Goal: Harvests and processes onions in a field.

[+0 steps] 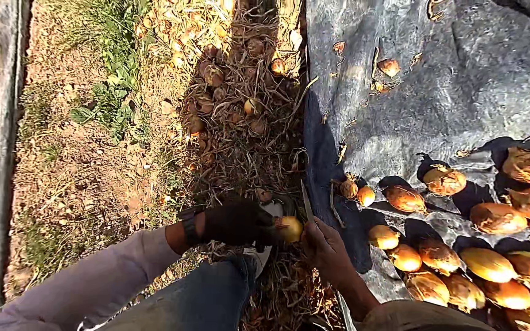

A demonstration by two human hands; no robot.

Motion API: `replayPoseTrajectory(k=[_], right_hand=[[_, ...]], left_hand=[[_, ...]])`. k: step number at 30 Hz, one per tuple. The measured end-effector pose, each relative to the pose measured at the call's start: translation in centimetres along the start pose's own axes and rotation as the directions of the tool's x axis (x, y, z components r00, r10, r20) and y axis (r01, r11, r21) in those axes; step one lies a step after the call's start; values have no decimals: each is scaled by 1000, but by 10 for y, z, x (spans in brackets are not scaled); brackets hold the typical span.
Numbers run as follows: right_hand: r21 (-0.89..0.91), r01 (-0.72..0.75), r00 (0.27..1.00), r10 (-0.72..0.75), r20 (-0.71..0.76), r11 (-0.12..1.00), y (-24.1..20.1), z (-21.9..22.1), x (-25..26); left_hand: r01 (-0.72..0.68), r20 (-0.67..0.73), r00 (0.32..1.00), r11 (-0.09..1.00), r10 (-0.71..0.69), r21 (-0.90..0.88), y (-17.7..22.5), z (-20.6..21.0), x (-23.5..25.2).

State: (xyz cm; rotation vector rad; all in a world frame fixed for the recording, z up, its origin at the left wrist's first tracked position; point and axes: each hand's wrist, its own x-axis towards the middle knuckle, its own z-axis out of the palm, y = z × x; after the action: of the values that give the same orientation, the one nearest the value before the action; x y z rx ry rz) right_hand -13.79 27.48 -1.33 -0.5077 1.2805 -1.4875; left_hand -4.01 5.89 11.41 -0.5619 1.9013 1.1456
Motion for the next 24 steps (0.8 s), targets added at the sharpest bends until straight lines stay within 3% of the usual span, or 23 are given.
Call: replayPoseTrajectory(k=[1, 3, 5, 8, 12, 14, 17, 20, 22, 24], right_hand=[[16, 0, 1000, 0, -25, 1000, 2, 1, 0], [22, -5, 995, 8, -103, 1000, 5, 2, 0], [-28, -62, 982, 56, -182, 998, 8, 1, 3], [-187, -134, 987, 115, -111, 973, 13, -3, 5], [-180, -51, 992, 28, -127, 982, 16, 5, 0], [-188, -39, 995, 22, -95, 981, 20, -2, -4], [-178, -70, 991, 48, -124, 982, 20, -20, -9], [-97, -158, 969, 135, -208, 983, 16, -33, -9], [70, -201, 969, 209, -135, 977, 24, -34, -11], [184, -201, 979, 205, -6, 962, 39, -29, -16]], left_hand=[[-8, -15, 1000, 999, 8, 47, -2, -1, -4], [-52, -182, 979, 971, 96, 235, -8, -3, -4], [-75, -351, 900, 886, 258, 458, -13, -8, 2], [-158, -185, 911, 728, 368, 667, 7, -3, 10], [-226, 26, 963, 756, 267, 615, 10, 18, 35], [-171, -2, 977, 792, 213, 586, 10, 4, 40], [-112, -27, 985, 751, 170, 651, 16, -16, 38], [-275, -96, 911, 766, 400, 581, 20, -10, 31], [-388, -177, 812, 741, 556, 548, 30, 0, 28], [-381, -168, 805, 712, 570, 590, 47, 6, 24]])
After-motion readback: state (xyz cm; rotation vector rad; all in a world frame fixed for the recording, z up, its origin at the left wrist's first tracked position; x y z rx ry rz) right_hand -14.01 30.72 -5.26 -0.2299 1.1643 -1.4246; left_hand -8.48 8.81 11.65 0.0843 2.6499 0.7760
